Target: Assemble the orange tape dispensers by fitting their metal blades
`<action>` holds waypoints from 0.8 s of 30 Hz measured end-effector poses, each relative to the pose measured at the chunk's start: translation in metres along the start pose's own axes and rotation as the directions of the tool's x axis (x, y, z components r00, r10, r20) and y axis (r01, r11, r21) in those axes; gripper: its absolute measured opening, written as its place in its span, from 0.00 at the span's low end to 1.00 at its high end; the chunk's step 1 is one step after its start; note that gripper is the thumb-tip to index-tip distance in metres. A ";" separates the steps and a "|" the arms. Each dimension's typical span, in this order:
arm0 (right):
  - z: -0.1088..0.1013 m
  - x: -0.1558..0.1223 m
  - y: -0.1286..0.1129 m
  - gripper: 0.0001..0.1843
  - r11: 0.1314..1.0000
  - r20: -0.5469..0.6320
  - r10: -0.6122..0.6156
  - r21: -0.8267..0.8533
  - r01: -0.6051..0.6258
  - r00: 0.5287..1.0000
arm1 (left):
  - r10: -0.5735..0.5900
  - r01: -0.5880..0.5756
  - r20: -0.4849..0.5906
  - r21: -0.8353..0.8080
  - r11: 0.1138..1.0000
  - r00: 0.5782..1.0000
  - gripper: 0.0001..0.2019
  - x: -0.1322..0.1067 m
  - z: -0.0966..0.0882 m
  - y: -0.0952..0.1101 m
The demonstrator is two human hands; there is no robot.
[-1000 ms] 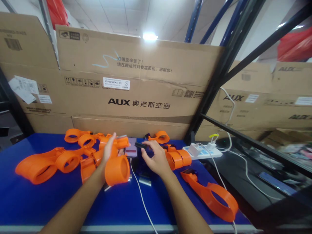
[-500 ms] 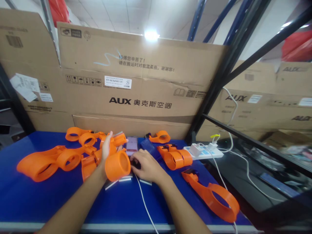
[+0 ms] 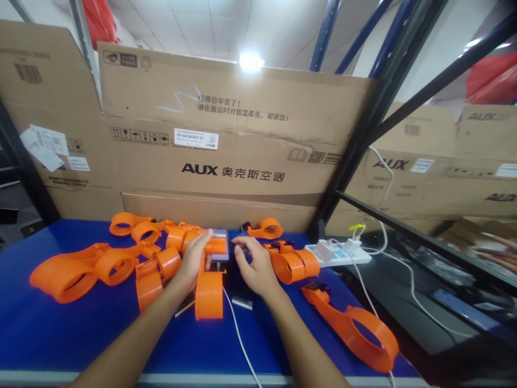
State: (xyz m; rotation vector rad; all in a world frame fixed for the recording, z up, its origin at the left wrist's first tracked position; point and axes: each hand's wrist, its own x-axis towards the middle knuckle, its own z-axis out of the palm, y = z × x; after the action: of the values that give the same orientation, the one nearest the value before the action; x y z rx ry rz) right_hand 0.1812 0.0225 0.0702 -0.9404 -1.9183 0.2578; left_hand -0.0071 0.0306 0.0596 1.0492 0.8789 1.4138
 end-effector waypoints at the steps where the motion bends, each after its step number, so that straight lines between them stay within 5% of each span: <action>1: 0.000 0.001 0.001 0.10 0.999 -0.034 0.019 0.039 -0.018 0.999 | 0.025 -0.026 0.031 0.053 0.998 0.999 0.24 -0.001 0.002 -0.003; 9: 0.003 0.003 0.002 0.10 0.984 0.052 0.061 0.163 -0.069 0.997 | 0.020 -0.059 0.195 0.198 0.978 0.981 0.22 -0.012 0.013 -0.010; 24: -0.010 0.008 0.013 0.13 0.963 -0.038 0.151 0.229 -0.139 0.988 | 0.064 -0.066 0.024 0.131 0.989 0.998 0.20 -0.003 0.003 -0.003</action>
State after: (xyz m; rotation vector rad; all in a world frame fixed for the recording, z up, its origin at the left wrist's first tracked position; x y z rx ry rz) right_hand 0.1941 0.0346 0.0738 -0.9253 -1.7294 0.5203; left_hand -0.0033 0.0277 0.0570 1.1986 0.9414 1.4123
